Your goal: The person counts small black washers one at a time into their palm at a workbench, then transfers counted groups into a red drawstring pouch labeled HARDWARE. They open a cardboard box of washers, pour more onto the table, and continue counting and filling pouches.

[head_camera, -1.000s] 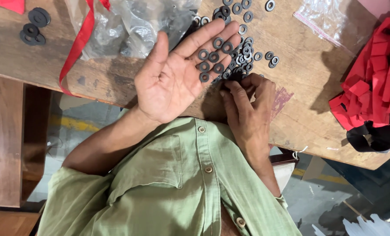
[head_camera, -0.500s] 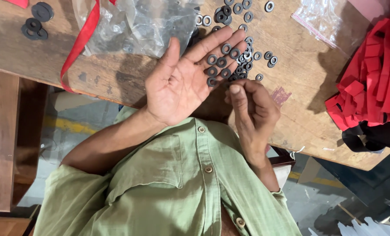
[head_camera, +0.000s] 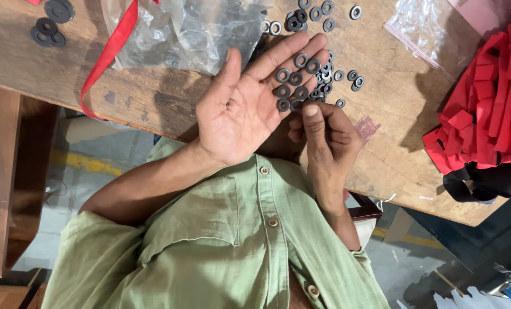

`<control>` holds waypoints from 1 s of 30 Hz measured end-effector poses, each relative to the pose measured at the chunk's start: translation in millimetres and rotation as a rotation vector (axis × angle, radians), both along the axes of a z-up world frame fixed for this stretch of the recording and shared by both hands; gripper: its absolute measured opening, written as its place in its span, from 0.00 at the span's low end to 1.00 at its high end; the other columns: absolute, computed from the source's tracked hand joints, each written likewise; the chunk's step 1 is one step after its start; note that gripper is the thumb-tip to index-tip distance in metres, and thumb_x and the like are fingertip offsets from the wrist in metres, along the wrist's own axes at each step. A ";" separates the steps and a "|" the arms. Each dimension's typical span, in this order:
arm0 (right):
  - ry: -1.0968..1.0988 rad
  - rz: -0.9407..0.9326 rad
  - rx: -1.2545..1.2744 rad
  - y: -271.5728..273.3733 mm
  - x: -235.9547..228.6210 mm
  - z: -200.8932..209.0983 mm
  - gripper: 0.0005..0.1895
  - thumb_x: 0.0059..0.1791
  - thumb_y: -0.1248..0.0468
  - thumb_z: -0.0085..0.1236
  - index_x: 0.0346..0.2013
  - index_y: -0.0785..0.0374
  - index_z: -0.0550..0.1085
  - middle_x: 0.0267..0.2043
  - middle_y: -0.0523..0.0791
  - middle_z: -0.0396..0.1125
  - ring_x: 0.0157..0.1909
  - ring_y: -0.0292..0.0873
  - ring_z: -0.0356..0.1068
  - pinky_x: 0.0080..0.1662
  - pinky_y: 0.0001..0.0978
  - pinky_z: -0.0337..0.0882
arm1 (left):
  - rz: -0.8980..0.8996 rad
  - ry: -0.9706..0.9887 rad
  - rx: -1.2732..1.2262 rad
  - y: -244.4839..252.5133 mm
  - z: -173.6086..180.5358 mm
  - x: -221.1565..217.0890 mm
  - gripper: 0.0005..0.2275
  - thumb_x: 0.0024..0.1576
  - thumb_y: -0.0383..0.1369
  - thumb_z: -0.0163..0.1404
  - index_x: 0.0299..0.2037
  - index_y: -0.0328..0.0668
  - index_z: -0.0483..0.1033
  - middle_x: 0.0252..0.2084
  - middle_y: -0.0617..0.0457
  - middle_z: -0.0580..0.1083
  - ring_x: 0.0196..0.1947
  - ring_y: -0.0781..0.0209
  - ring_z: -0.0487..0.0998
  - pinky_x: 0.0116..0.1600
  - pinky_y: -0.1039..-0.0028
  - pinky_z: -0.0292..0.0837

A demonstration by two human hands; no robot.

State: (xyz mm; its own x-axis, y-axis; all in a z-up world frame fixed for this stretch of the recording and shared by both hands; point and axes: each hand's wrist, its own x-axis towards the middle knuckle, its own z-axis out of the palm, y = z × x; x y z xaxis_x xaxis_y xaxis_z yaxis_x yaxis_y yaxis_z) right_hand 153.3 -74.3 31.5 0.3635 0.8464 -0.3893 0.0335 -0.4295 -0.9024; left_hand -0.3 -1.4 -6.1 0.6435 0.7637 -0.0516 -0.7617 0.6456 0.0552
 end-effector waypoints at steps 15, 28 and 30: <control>-0.116 0.018 0.183 -2.0 -6.4 9.2 0.12 0.64 0.63 0.49 0.53 0.72 0.73 0.46 0.50 0.72 0.45 0.40 0.73 0.51 0.32 0.75 | -0.019 -0.031 -0.090 8.0 4.0 1.3 0.35 0.71 0.55 0.29 0.77 0.30 0.47 0.78 0.43 0.49 0.79 0.55 0.48 0.81 0.68 0.44; -0.916 0.398 0.378 -11.0 2.7 -1.1 0.14 0.55 0.63 0.68 0.55 0.60 0.79 0.52 0.47 0.55 0.50 0.43 0.60 0.44 0.30 0.67 | -0.015 0.008 -0.052 9.7 0.2 1.5 0.36 0.72 0.56 0.31 0.78 0.30 0.48 0.77 0.43 0.50 0.78 0.55 0.50 0.81 0.68 0.46; -0.899 0.355 0.357 -10.6 3.3 -1.2 0.15 0.57 0.62 0.67 0.57 0.61 0.79 0.53 0.47 0.55 0.50 0.43 0.60 0.45 0.30 0.67 | -0.017 0.011 -0.050 10.1 1.3 0.8 0.36 0.72 0.56 0.31 0.78 0.31 0.49 0.77 0.44 0.51 0.78 0.56 0.50 0.80 0.68 0.46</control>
State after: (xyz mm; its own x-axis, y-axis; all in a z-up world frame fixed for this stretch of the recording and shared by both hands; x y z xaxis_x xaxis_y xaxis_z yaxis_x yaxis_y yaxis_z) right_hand 156.6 -84.9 30.2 0.1023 0.9748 0.1982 0.8323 0.0252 -0.5538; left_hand 0.4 8.7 -4.8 0.6553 0.7492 -0.0961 -0.7504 0.6603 0.0307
